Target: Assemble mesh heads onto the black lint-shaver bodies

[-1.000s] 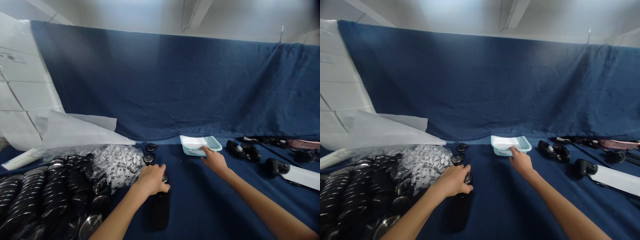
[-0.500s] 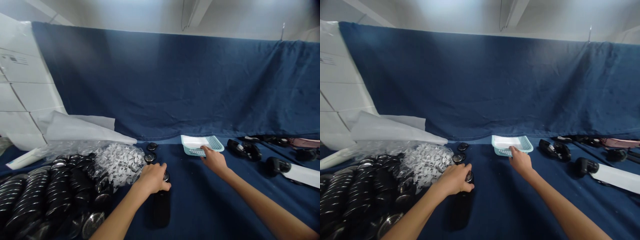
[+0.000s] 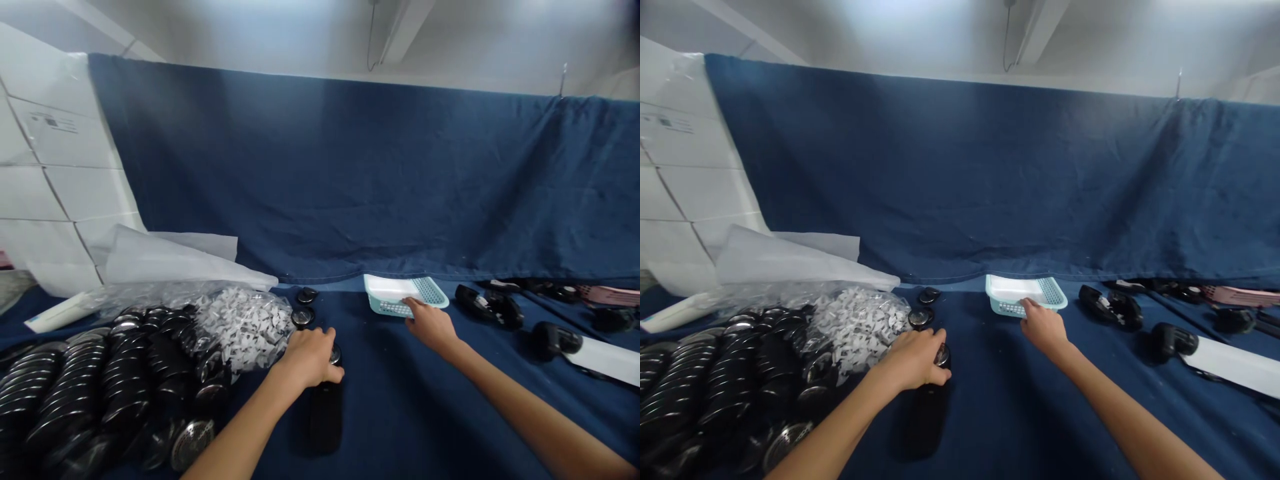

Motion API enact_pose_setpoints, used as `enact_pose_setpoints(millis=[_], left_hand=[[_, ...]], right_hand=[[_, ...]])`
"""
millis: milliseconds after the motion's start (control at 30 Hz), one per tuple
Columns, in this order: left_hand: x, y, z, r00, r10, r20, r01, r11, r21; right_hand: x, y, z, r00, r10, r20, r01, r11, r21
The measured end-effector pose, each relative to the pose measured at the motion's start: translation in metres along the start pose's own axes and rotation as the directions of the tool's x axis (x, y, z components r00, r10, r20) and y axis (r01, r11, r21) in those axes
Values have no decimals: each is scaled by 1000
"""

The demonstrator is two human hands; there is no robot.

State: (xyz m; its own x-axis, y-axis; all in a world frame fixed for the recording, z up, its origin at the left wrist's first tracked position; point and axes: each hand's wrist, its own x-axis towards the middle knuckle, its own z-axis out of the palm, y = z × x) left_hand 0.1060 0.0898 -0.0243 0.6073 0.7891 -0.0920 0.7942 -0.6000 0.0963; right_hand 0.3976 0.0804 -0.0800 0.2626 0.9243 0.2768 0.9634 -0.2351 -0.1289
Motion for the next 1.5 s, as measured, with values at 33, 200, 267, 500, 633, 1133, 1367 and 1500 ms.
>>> enact_pose_setpoints(millis=[33,200,267,500,633,1133,1367,1500], left_hand=[[0,0,1,1000,-1,-4,1,1000,-1],[1,1,6,999,8,-36,-9,999,-35],[2,1,10,998,17,-65,-21,997,-73],[11,5,37,974,-7,-227,-86,914,-396],[19,19,56,926,-120,-358,-114,815,-568],[8,40,67,790,-132,-599,-453,534,-714],[10,43,56,857,-9,-515,-478,362,-800],[9,42,53,883,60,-465,-454,362,-814]], right_hand=[[-3,-2,-1,1000,3,-17,-2,999,43],[-34,-32,0,992,12,-124,33,935,353],[-49,-51,5,993,-30,-112,83,861,501],[-75,-97,40,991,-100,86,-34,436,899],[-76,-98,43,947,-114,299,-308,-75,948],[-70,-85,52,501,-642,580,-816,-126,565],[-63,-83,52,399,-761,512,-840,-80,536],[-64,-82,52,393,-776,493,-843,-90,531]])
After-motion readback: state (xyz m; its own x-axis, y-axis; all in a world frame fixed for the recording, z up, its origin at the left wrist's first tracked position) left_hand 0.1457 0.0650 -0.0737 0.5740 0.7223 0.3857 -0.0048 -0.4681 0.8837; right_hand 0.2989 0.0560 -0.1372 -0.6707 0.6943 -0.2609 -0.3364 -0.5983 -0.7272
